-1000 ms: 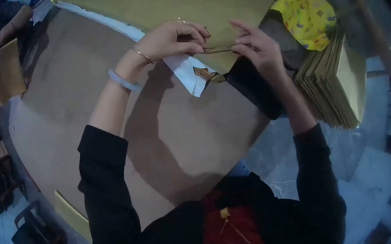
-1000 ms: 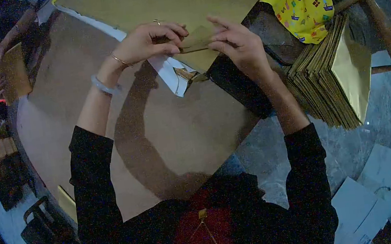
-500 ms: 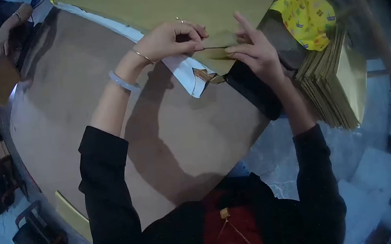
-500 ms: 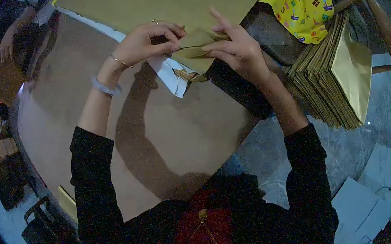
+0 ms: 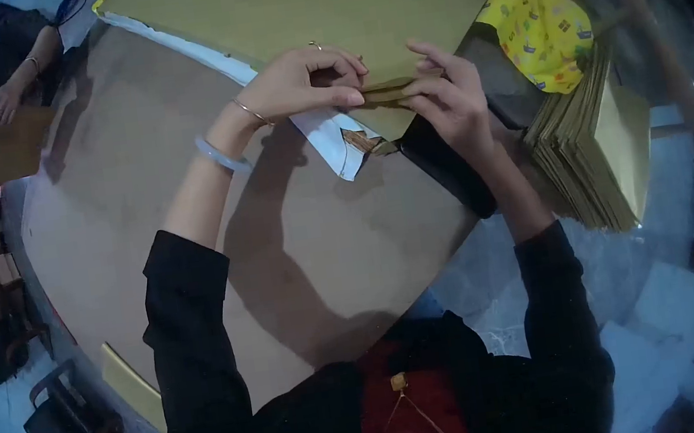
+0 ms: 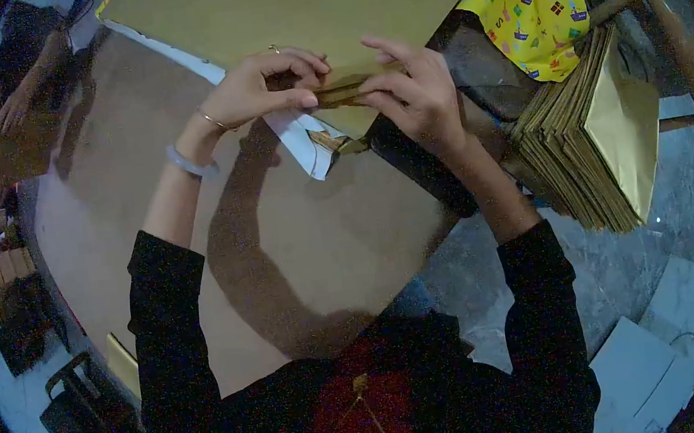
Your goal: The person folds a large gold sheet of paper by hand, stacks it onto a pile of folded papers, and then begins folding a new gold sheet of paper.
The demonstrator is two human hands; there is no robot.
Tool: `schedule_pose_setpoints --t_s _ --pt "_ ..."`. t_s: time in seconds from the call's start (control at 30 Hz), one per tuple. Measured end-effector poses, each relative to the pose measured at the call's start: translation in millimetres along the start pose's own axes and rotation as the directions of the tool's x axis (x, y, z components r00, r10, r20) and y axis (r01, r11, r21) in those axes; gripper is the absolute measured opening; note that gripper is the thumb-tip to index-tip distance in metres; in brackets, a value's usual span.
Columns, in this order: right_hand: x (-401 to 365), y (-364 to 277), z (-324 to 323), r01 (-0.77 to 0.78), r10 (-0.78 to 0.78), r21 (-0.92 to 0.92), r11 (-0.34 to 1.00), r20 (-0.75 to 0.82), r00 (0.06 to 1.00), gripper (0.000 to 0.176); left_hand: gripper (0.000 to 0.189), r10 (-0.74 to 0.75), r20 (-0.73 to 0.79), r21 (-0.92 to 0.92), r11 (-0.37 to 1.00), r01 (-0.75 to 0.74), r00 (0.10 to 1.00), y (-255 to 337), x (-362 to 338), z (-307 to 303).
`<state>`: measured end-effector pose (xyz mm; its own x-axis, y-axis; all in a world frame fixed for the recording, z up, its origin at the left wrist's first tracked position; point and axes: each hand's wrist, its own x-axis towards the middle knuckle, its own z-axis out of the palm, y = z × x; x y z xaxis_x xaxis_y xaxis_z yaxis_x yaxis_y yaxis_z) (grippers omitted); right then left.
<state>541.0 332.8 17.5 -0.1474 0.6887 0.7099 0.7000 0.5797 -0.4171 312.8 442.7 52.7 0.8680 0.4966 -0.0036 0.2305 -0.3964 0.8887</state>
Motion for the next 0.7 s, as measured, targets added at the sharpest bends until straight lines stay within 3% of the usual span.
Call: schedule_pose_setpoints --t_s 0.03,0.07,0.13,0.17,0.2,0.27,0.33,0.4,0.43,0.5,0.53,0.57,0.6,0.63,0.67,0.7 --pt "0 2 1 0.001 -0.001 -0.002 1.000 -0.003 1.000 0.015 0.028 -0.024 -0.009 -0.028 0.999 0.024 1.000 4 -1 1" --pt "0 5 1 0.075 -0.075 -0.067 0.995 -0.011 0.997 0.017 0.040 0.028 -0.060 0.148 0.989 -0.019 0.998 -3 -2 6" --pt "2 8 0 0.155 -0.159 -0.145 0.977 -0.018 0.987 0.020 0.045 0.132 -0.095 0.334 0.938 -0.094 0.987 15 -5 17" --pt "4 7 2 0.161 -0.166 -0.159 0.974 -0.021 0.986 0.021 0.051 0.344 -0.143 0.462 0.853 -0.244 0.928 5 1 23" --pt "7 5 4 0.163 -0.173 -0.160 0.974 -0.049 0.984 0.021 0.051 0.359 -0.139 0.463 0.847 -0.260 0.923 3 4 27" --pt "11 4 6 0.157 -0.175 -0.169 0.973 -0.097 0.980 0.020 0.041 0.307 -0.280 0.502 0.854 -0.134 0.909 2 6 37" --pt "15 -4 0 0.177 -0.193 -0.178 0.968 -0.078 0.978 0.024 0.036 0.325 -0.336 0.458 0.876 -0.148 0.884 -5 8 42" --pt "11 -14 0 0.080 -0.121 -0.181 0.980 -0.228 0.966 0.025 0.031 0.314 -0.393 0.400 0.905 -0.147 0.865 0 14 44" --pt "4 -12 1 0.121 -0.165 -0.181 0.976 -0.246 0.955 0.024 0.025 0.144 -0.510 0.254 0.967 -0.012 0.848 1 15 47" --pt "-6 -11 -4 0.156 -0.164 -0.139 0.978 -0.053 0.985 0.020 0.030 -0.198 -0.616 -0.065 0.977 0.201 0.763 5 18 46" --pt "-8 -14 -5 0.128 -0.114 -0.189 0.974 0.083 0.990 0.023 0.036 -0.205 -0.675 -0.051 0.971 0.233 0.709 0 18 39" --pt "-11 -14 -2 0.137 -0.124 -0.192 0.972 0.078 0.989 0.023 0.043 -0.209 -0.731 -0.039 0.963 0.266 0.650 -4 19 33" --pt "-15 -14 3 0.032 -0.010 -0.152 0.988 0.142 0.990 0.028 0.048 -0.272 -0.791 -0.259 0.960 0.103 0.549 28 20 37" --pt "-17 -14 4 -0.074 0.098 -0.118 0.990 0.211 0.973 0.034 0.048 -0.279 -0.823 -0.285 0.956 0.064 0.495 15 25 30" --pt "-19 -12 2 -0.088 0.108 -0.089 0.992 0.261 0.959 0.035 0.048 -0.287 -0.852 -0.309 0.951 0.021 0.438 3 28 21" --pt "-18 -16 1 -0.102 0.120 -0.086 0.991 0.251 0.961 0.035 0.046 -0.341 -0.841 -0.298 0.940 0.166 0.419 21 23 14"
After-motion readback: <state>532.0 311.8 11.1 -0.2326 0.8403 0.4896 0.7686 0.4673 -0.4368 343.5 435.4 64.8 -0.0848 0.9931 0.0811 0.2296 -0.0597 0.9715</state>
